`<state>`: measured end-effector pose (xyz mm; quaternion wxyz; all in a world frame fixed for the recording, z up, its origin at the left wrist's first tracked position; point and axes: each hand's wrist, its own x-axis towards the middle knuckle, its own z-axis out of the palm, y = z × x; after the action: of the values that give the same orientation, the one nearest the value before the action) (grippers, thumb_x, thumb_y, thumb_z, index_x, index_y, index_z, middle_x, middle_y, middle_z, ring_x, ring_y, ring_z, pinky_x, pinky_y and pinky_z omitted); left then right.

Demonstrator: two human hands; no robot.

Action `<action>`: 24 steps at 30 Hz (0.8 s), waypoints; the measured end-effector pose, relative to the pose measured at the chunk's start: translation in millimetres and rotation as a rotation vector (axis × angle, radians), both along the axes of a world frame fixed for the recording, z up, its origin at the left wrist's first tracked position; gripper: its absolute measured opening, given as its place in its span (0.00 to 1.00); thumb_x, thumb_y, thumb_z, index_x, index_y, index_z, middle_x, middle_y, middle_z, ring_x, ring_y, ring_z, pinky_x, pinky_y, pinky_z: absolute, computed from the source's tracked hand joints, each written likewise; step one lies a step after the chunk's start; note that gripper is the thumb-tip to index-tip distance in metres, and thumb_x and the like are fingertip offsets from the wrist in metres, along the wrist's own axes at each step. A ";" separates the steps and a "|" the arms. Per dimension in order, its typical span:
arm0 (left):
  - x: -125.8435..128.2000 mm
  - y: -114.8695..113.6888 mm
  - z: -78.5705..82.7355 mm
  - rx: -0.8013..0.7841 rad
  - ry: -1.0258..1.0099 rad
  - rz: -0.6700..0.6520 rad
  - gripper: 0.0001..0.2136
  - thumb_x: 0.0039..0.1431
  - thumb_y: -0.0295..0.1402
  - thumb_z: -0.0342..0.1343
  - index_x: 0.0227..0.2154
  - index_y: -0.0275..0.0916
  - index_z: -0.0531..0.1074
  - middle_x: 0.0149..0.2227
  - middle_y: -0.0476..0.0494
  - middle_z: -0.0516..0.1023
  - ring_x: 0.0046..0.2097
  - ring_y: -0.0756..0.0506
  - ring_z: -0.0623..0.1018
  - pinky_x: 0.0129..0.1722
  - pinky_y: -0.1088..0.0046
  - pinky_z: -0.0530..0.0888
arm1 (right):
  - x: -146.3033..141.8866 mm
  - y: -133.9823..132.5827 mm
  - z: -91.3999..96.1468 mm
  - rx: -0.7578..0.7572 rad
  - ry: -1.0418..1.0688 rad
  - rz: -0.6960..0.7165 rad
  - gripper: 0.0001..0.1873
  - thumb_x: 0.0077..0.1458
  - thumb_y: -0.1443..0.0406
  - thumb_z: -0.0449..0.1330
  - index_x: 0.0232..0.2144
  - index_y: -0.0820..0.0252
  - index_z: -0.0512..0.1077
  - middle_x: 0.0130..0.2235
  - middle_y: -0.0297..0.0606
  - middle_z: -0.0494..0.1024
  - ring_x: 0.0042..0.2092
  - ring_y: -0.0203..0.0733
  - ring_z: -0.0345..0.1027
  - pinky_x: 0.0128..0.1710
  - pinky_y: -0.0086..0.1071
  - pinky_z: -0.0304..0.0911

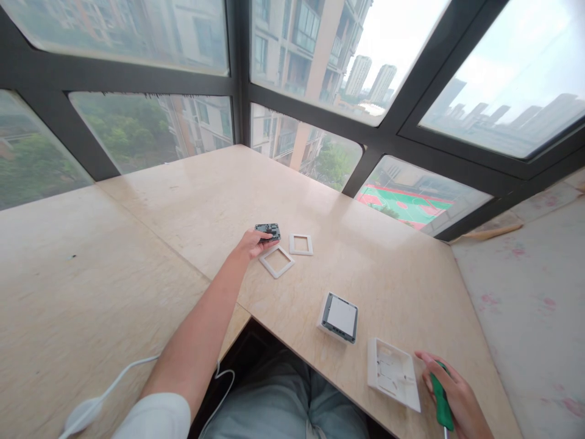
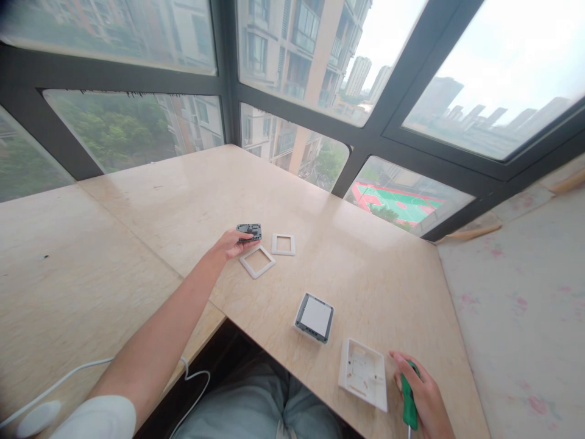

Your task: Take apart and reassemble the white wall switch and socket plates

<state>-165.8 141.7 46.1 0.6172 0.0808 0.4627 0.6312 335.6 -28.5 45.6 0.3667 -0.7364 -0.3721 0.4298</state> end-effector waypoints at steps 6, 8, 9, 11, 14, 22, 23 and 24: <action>1.1 -0.6 4.1 0.013 0.017 -0.002 0.19 0.38 0.07 0.51 0.33 0.31 0.69 0.34 0.35 0.79 0.37 0.38 0.82 0.39 0.52 0.82 | -0.2 0.5 -0.2 -0.006 0.017 -0.007 0.42 0.32 0.38 0.69 0.40 0.66 0.75 0.17 0.26 0.63 0.22 0.33 0.53 0.19 0.27 0.50; 1.9 -0.9 5.0 0.023 0.033 0.000 0.20 0.36 0.07 0.49 0.32 0.32 0.68 0.33 0.37 0.78 0.37 0.39 0.81 0.39 0.51 0.82 | -0.9 0.5 0.6 -0.005 0.023 -0.010 0.42 0.32 0.39 0.69 0.40 0.65 0.75 0.17 0.26 0.64 0.22 0.33 0.53 0.20 0.27 0.50; 2.5 -1.3 5.5 0.028 0.042 0.001 0.21 0.35 0.07 0.49 0.32 0.33 0.68 0.32 0.38 0.78 0.36 0.39 0.81 0.40 0.51 0.82 | -1.4 0.5 1.1 -0.004 0.025 -0.017 0.42 0.31 0.39 0.69 0.40 0.65 0.75 0.17 0.26 0.64 0.22 0.33 0.53 0.19 0.27 0.50; 3.9 -2.6 7.0 0.037 0.059 0.000 0.20 0.34 0.07 0.49 0.31 0.33 0.68 0.32 0.39 0.78 0.36 0.39 0.81 0.40 0.51 0.82 | -2.5 0.5 2.1 -0.003 0.028 -0.030 0.43 0.29 0.38 0.69 0.39 0.66 0.75 0.17 0.26 0.64 0.22 0.33 0.53 0.19 0.27 0.50; 6.8 -4.9 10.9 0.045 0.091 0.001 0.21 0.33 0.08 0.49 0.31 0.33 0.68 0.31 0.40 0.78 0.36 0.40 0.81 0.40 0.51 0.82 | -4.1 0.2 3.1 -0.002 0.030 -0.038 0.43 0.29 0.39 0.70 0.39 0.66 0.75 0.17 0.26 0.64 0.22 0.33 0.53 0.19 0.27 0.50; 11.7 -1.9 27.3 0.047 0.120 0.013 0.16 0.37 0.13 0.55 0.30 0.34 0.69 0.29 0.42 0.78 0.32 0.41 0.81 0.37 0.53 0.82 | -6.2 -0.3 3.7 0.015 0.028 -0.026 0.41 0.30 0.39 0.69 0.39 0.65 0.75 0.17 0.26 0.63 0.22 0.33 0.53 0.19 0.27 0.49; 11.7 -1.5 28.9 0.041 0.110 0.015 0.14 0.38 0.14 0.55 0.30 0.34 0.69 0.28 0.42 0.77 0.32 0.41 0.81 0.37 0.54 0.82 | -6.3 -0.4 3.8 0.016 0.030 -0.026 0.41 0.30 0.39 0.69 0.39 0.65 0.75 0.17 0.26 0.63 0.22 0.33 0.53 0.19 0.27 0.50; 11.7 -1.3 30.3 0.034 0.096 0.015 0.13 0.39 0.15 0.55 0.30 0.34 0.69 0.28 0.40 0.78 0.31 0.41 0.81 0.36 0.54 0.82 | -6.4 -0.4 3.8 0.017 0.031 -0.026 0.41 0.30 0.39 0.69 0.39 0.65 0.75 0.17 0.26 0.63 0.22 0.33 0.53 0.19 0.27 0.50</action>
<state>-154.1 140.4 76.4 0.5881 0.1182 0.4817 0.6389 329.1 -29.0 49.4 0.3843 -0.7312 -0.3606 0.4332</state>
